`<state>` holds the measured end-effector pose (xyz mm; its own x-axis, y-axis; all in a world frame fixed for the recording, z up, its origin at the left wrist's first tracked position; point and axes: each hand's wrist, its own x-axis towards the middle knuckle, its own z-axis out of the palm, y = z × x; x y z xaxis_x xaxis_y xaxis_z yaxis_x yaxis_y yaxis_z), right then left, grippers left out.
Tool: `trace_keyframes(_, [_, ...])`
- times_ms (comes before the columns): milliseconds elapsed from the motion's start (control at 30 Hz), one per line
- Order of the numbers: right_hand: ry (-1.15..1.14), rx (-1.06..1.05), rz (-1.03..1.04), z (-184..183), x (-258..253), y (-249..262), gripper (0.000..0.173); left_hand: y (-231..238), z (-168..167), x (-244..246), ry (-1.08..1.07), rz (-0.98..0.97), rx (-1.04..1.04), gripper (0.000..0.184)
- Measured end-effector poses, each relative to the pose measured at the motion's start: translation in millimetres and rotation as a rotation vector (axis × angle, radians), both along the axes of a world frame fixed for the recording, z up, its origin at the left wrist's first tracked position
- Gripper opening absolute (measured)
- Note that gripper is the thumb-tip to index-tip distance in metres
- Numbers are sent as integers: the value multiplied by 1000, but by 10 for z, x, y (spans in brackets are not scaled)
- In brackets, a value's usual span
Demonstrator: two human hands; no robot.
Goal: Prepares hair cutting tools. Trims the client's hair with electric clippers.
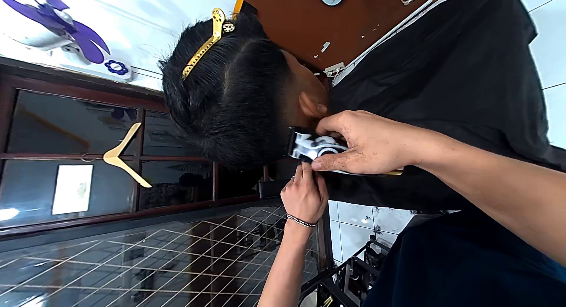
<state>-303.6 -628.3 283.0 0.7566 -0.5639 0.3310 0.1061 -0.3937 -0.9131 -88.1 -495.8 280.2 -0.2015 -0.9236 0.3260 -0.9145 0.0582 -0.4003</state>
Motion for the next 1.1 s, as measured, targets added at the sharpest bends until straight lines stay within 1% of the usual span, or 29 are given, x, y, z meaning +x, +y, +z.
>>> trace_keyframes(67, [27,2,6,-21,3,-20,38,-1,10,3,-3,5,2,32])
trace_keyframes(167, [-61,19,-4,44,39,-2,39,-2,3,4,5,-1,-6,28])
trace_keyframes(200, [-59,16,2,57,31,-9,38,-5,6,4,3,3,-3,28])
trace_keyframes(267, [-9,3,9,10,9,-39,36,-11,17,4,-8,16,2,32])
trace_keyframes(300, [23,5,12,-13,1,-55,37,-15,23,4,-8,16,2,38])
trace_keyframes(333, [31,10,8,-22,1,-58,38,-17,23,4,-8,18,2,40])
trace_keyframes(400, [-21,25,-4,11,16,-39,39,-15,10,0,1,17,1,33])
trace_keyframes(467, [-58,22,1,28,27,-36,38,-17,6,-1,8,13,2,30])
trace_keyframes(567, [0,5,11,-20,10,-68,38,-15,24,2,-3,21,7,39])
trace_keyframes(600, [-29,12,-7,-13,24,-56,39,-17,23,6,-2,20,6,37])
trace_keyframes(667, [-158,43,-38,66,87,55,39,0,-1,32,-3,-19,-14,28])
trace_keyframes(700, [-195,39,-26,114,110,142,37,25,-18,68,-14,-54,-29,31])
trace_keyframes(767, [-119,-6,51,155,103,320,34,111,-47,188,-18,-120,-23,43])
trace_keyframes(800, [-70,-35,115,94,98,365,35,163,-46,232,7,-88,27,52])
trace_keyframes(833, [-89,-25,160,-14,100,394,32,171,-30,237,33,-26,82,61])
trace_keyframes(867, [-191,28,167,-137,100,406,29,144,-25,215,39,-18,77,62])
trace_keyframes(933, [-553,223,149,-303,83,405,29,46,-31,100,-5,-41,-1,43])
trace_keyframes(967, [-685,344,130,-315,61,415,32,28,-23,38,-7,-15,-5,38])
trace_keyframes(1000, [-758,443,79,-298,40,426,34,15,-16,6,1,0,5,39])
trace_keyframes(1033, [-768,481,-14,-283,23,431,34,-3,-14,-1,9,-1,8,49])
trace_keyframes(1067, [-715,441,-133,-294,24,438,39,-10,-13,3,13,-1,8,54])
trace_keyframes(1100, [-613,372,-217,-318,22,451,54,-17,-11,11,16,-7,4,56])
